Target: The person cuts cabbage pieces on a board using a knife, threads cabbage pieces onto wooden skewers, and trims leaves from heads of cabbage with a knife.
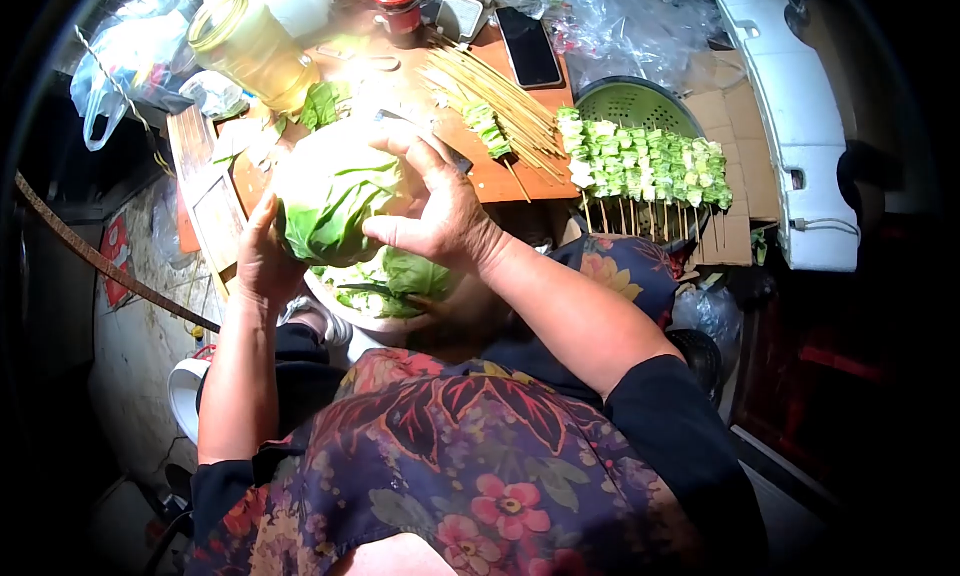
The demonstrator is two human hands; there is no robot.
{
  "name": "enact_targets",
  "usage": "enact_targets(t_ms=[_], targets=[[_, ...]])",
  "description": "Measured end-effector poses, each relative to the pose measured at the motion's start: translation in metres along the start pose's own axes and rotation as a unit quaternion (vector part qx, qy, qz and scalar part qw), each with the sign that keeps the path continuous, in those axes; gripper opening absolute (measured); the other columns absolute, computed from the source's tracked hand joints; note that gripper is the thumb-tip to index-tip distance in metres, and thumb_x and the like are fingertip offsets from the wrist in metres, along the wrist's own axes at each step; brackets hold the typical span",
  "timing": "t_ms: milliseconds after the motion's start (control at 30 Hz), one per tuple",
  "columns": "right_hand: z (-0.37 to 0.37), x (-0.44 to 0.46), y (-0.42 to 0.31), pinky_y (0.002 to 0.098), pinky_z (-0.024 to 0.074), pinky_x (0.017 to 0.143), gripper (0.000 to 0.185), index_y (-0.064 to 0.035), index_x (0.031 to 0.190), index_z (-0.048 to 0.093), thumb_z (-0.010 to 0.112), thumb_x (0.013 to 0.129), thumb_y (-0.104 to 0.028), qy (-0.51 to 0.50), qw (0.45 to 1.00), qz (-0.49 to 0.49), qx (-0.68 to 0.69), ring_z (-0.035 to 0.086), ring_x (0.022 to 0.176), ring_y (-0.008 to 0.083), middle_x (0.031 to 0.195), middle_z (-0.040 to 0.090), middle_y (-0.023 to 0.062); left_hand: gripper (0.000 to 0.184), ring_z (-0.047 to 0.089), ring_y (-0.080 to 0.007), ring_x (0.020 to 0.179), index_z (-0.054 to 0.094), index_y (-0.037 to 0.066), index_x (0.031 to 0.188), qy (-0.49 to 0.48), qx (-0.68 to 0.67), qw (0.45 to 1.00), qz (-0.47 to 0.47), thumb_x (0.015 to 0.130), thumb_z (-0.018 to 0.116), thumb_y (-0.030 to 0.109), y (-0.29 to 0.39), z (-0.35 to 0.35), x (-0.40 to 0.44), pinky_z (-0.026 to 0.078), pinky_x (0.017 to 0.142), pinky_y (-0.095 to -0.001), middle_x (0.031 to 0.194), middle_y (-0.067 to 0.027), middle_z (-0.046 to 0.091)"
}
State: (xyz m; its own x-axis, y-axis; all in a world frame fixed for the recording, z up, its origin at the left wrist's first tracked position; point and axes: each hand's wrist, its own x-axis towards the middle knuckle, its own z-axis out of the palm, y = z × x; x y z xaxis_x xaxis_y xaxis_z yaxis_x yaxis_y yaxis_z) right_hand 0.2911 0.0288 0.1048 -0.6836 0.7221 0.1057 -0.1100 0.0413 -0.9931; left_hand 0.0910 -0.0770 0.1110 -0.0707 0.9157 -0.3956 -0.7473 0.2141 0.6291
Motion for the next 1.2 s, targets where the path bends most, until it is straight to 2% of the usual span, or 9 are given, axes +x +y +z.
enact_targets(t_ms=[200,267,567,633,733,767,933,1133,1200], targets=[[-0.005,0.009,0.007,0.0381,0.0314,0.107,0.068,-0.0079,0.123,0.051,0.075,0.06,-0.016,-0.029,0.998,-0.041,-0.036,0.041,0.126,0.0287,0.132,0.043,0.0166,0.068,0.05,-0.0245,0.118,0.041,0.003,0.133,-0.011,0.038,0.996,0.085,0.076,0.07,0.026,0.0,-0.002,0.006,0.038,0.103,-0.0396,0.127,-0.0113,0.053],[-0.01,0.012,0.009,0.0362,0.0289,0.109,0.074,-0.0075,0.132,0.04,0.071,0.065,-0.001,-0.075,0.996,-0.032,-0.035,0.036,0.128,0.0221,0.136,0.035,0.0076,0.067,0.049,-0.0244,0.118,0.042,0.004,0.132,-0.014,0.031,0.995,0.091,0.075,0.071,0.022,0.0,-0.001,0.007,0.037,0.103,-0.039,0.126,-0.0106,0.052],[-0.012,0.017,0.027,0.0354,0.0287,0.109,0.084,-0.0037,0.138,0.032,0.076,0.066,-0.011,-0.07,0.991,-0.003,-0.111,0.038,0.128,0.0229,0.135,0.041,0.0122,0.077,0.046,-0.0242,0.121,0.037,0.002,0.136,0.066,0.156,0.968,0.186,0.069,0.075,0.009,-0.011,-0.006,0.014,0.038,0.101,-0.0362,0.129,-0.0129,0.048],[-0.012,0.017,0.025,0.0352,0.0283,0.109,0.082,-0.0038,0.136,0.033,0.075,0.065,-0.009,-0.043,0.995,0.084,0.032,0.038,0.128,0.0234,0.133,0.042,0.0118,0.063,0.046,-0.0239,0.121,0.037,0.002,0.137,0.047,0.092,0.982,0.156,0.08,0.064,0.013,-0.014,-0.012,0.016,0.039,0.1,-0.0366,0.13,-0.0135,0.048],[-0.013,0.017,0.033,0.035,0.0292,0.109,0.079,-0.0043,0.133,0.035,0.073,0.063,-0.006,-0.038,0.996,0.082,0.016,0.039,0.128,0.0233,0.131,0.043,0.0113,0.055,0.045,-0.0245,0.122,0.038,0.002,0.136,0.033,-0.007,0.991,0.13,0.087,0.056,0.022,-0.01,-0.013,0.013,0.041,0.099,-0.0371,0.129,-0.0133,0.048],[-0.012,0.016,0.035,0.035,0.0292,0.109,0.079,-0.0043,0.133,0.035,0.073,0.063,-0.006,-0.042,0.995,0.084,0.014,0.039,0.128,0.0233,0.131,0.043,0.0113,0.053,0.047,-0.0239,0.119,0.039,0.005,0.135,0.098,-0.003,0.988,0.116,0.089,0.053,0.026,-0.008,-0.01,0.012,0.045,0.094,-0.0366,0.128,-0.0111,0.049],[-0.011,0.016,0.037,0.0337,0.0326,0.105,0.077,-0.004,0.132,0.035,0.065,0.061,0.002,-0.016,0.99,0.117,0.081,0.044,0.121,0.0225,0.126,0.046,0.0116,0.051,0.049,-0.0199,0.109,0.045,0.01,0.133,0.162,0.057,0.981,0.085,0.086,0.057,0.024,-0.007,-0.02,0.017,0.048,0.085,-0.041,0.123,-0.0063,0.052],[-0.018,0.02,0.034,0.0356,0.0362,0.103,0.07,-0.0031,0.132,0.034,0.054,0.066,-0.002,-0.015,0.984,0.123,0.124,0.045,0.12,0.0245,0.127,0.046,0.014,0.057,0.05,-0.0187,0.108,0.045,0.008,0.133,0.066,0.106,0.989,0.084,0.079,0.062,0.014,0.005,-0.034,0.014,0.054,0.075,-0.0357,0.125,-0.0076,0.049],[-0.018,0.02,0.033,0.0382,0.0359,0.105,0.07,-0.0026,0.134,0.034,0.053,0.066,-0.003,-0.023,0.933,0.153,0.326,0.046,0.121,0.0266,0.128,0.046,0.015,0.061,0.052,-0.0181,0.105,0.044,0.008,0.134,0.02,0.091,0.992,0.082,0.076,0.066,0.009,0.011,-0.031,0.012,0.055,0.071,-0.0288,0.126,-0.008,0.045]])
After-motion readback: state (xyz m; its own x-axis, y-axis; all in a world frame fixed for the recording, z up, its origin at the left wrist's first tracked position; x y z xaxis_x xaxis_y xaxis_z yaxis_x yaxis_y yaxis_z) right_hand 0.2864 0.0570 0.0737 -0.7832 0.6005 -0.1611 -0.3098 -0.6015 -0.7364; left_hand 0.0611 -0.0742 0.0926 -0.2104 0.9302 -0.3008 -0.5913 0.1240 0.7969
